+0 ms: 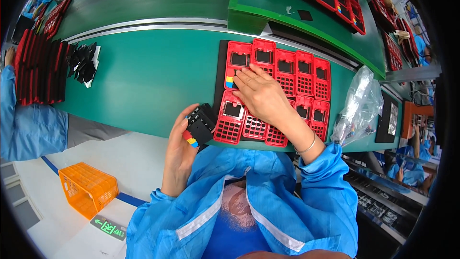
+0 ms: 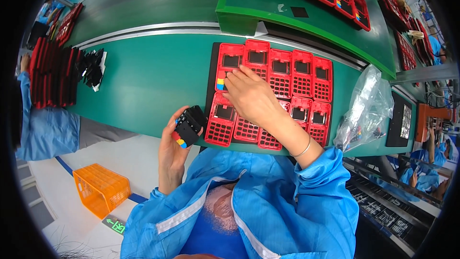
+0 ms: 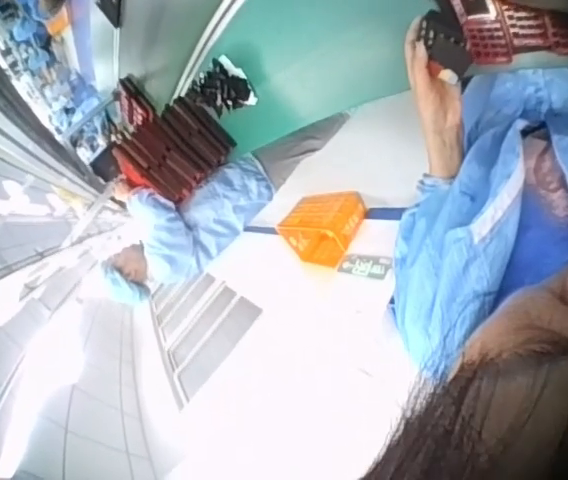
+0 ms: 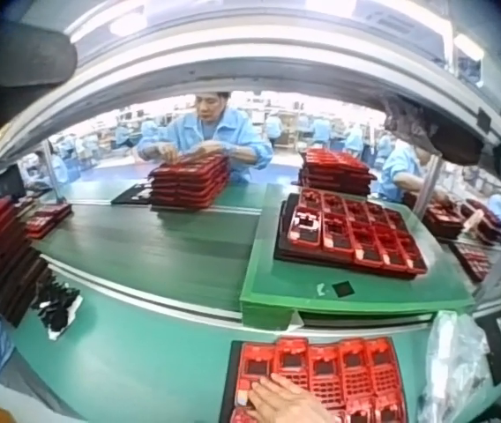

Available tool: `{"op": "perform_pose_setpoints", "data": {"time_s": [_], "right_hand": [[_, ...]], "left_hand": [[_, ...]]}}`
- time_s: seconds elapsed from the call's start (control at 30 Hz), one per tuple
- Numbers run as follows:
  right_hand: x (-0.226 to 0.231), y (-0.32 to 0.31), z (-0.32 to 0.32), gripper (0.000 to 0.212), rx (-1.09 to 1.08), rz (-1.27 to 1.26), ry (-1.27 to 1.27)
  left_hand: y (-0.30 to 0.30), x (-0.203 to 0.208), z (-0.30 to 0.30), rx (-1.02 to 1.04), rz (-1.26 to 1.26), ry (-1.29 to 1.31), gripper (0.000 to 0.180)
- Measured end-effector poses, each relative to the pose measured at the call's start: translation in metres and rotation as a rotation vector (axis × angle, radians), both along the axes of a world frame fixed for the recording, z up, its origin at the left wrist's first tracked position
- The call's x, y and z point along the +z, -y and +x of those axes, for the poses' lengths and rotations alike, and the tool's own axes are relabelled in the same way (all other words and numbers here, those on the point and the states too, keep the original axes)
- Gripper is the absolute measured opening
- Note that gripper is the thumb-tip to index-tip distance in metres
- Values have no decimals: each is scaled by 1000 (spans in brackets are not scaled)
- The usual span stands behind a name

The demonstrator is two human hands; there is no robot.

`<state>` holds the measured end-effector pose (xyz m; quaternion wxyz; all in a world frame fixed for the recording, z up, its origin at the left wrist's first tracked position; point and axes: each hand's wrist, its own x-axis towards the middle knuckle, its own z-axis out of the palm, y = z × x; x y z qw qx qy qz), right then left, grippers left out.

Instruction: The person assembles device housings by hand, inserting keypad buttons into them from a plastic tray on a conveyor belt.

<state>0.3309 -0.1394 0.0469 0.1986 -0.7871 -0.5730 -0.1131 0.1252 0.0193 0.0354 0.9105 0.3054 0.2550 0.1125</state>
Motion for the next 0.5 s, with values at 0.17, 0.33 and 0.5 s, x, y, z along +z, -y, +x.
{"op": "perform_pose_setpoints", "data": {"time_s": [0.17,0.33,0.5], "right_hand": [[12,2,4,36,35,-59,-77],[49,-12,-47,31,297,237,-221],[40,-22,-85,33,259,93,66]], "left_hand": [[-1,0,2,0,4,3,54],[4,9,8,-5,-37,-21,49],[4,7,4,16,-32,14,52]]}}
